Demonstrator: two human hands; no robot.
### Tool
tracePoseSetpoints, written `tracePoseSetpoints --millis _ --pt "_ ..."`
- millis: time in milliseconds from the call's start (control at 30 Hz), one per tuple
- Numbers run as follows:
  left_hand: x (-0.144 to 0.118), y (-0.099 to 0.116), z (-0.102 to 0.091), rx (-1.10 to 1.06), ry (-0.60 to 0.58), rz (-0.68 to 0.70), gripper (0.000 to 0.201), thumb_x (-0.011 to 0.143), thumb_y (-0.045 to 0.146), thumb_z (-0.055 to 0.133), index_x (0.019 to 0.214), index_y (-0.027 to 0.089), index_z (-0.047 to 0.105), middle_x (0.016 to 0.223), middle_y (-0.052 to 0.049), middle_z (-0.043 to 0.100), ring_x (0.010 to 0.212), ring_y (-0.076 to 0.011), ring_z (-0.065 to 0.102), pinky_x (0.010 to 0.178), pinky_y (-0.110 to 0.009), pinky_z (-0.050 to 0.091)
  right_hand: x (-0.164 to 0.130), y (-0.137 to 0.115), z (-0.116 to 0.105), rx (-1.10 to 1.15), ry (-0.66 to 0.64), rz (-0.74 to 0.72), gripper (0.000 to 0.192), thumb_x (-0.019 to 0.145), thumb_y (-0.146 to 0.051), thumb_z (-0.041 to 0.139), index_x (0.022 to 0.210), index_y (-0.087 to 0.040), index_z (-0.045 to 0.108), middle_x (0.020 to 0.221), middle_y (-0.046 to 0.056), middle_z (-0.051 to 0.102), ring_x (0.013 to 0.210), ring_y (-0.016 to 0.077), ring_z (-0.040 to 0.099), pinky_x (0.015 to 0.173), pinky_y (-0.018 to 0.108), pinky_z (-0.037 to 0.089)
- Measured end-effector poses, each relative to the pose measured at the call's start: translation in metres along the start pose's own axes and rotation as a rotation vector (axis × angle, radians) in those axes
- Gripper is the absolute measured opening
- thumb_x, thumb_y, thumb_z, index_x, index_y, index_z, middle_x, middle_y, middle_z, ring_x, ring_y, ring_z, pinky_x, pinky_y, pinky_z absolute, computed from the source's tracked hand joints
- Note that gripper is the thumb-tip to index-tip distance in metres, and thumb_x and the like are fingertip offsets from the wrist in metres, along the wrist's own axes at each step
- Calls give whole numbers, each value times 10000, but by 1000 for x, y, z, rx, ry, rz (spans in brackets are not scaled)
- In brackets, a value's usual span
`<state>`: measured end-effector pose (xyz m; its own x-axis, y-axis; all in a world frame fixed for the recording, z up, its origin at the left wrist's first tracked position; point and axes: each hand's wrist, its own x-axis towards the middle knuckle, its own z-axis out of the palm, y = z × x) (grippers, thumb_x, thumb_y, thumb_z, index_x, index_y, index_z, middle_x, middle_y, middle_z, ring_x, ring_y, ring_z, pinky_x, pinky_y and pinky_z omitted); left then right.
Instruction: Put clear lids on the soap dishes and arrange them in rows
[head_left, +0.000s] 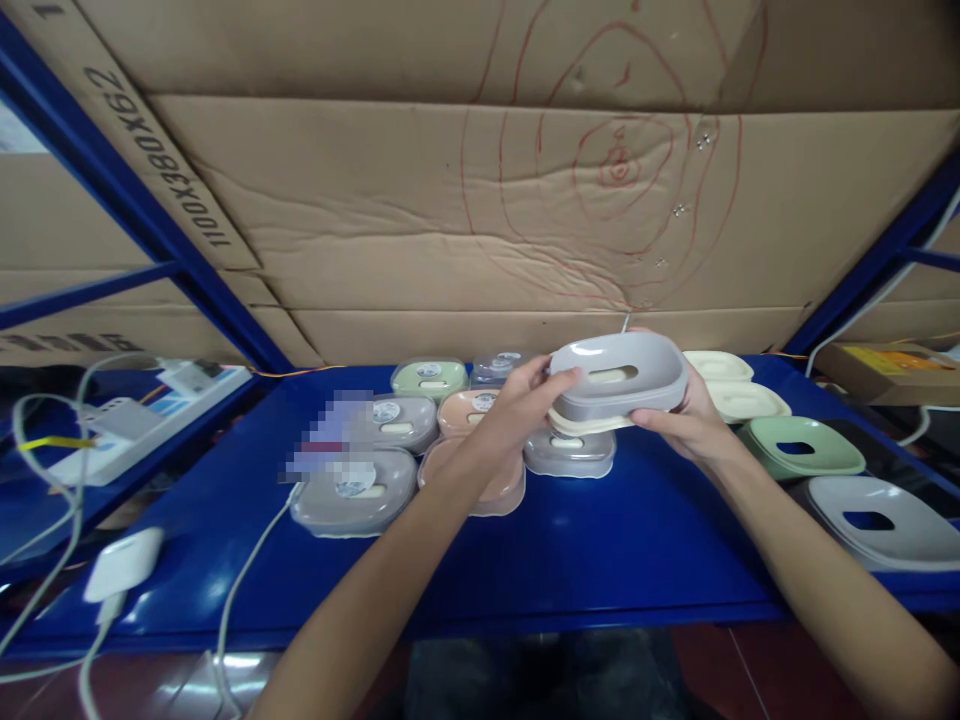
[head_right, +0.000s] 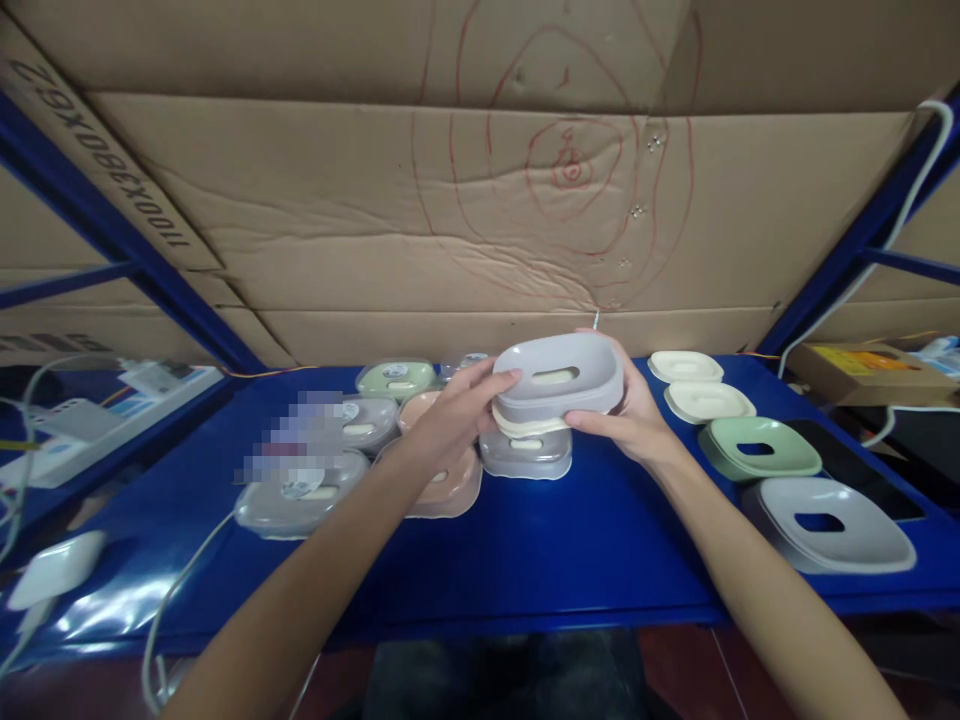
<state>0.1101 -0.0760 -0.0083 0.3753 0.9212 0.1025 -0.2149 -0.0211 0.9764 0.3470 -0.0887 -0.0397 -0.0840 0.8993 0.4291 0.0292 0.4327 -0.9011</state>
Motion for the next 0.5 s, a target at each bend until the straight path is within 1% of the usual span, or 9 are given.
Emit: tracePoseSetpoints --millis 67,133,200,233,300,400,500 --pt "0 0 0 -84 -20 -63 434 855 404 866 1209 193 729 1311 -156 776 1159 -324 756 830 -386 629 0 0 1 -7 -13 18 1090 632 -528 1045 1589 -394 539 1469 67 693 1334 328 670 1135 470 582" --pt "0 -1 -2 -97 31 -49 387 840 315 849 1192 207 729 1291 -135 785 1136 -301 759 834 -374 624 1 1 2 10 -45 35 1094 632 -537 1042 1592 -397 536 1486 66 689 1348 326 666 1136 461 582" --pt "0 -3 -4 -61 71 -11 410 832 251 812 1229 219 717 1327 -125 777 1160 -290 754 858 -370 620 3 3 4 74 -77 66 1051 654 -593 1014 1578 -390 554 1505 69 687 1358 330 668 1123 461 589" --pt "0 -4 -4 -38 74 11 442 824 230 798 1257 222 708 1362 -124 765 1187 -290 748 872 -369 618 4 5 5 116 -82 95 1002 683 -638 981 1562 -385 572 1505 71 692 1348 333 678 1099 463 602" --pt "-1 -5 -4 8 58 71 513 790 192 787 1294 220 691 1422 -123 742 1233 -285 731 893 -355 612 7 8 8 183 -42 167 870 747 -680 919 1507 -373 624 1469 70 720 1284 325 714 1023 452 632" --pt "-2 -6 -3 66 31 156 585 763 164 790 1334 223 674 1446 -110 729 1236 -262 722 905 -334 605 10 12 12 218 71 255 669 776 -581 934 1358 -338 713 1316 49 785 1133 277 758 924 398 645" --pt "0 -8 -5 43 27 173 685 771 186 827 1427 236 634 1423 -103 738 1190 -245 735 893 -329 604 11 13 15 235 108 291 525 751 -528 969 1168 -290 757 1122 35 817 985 243 765 851 367 641"
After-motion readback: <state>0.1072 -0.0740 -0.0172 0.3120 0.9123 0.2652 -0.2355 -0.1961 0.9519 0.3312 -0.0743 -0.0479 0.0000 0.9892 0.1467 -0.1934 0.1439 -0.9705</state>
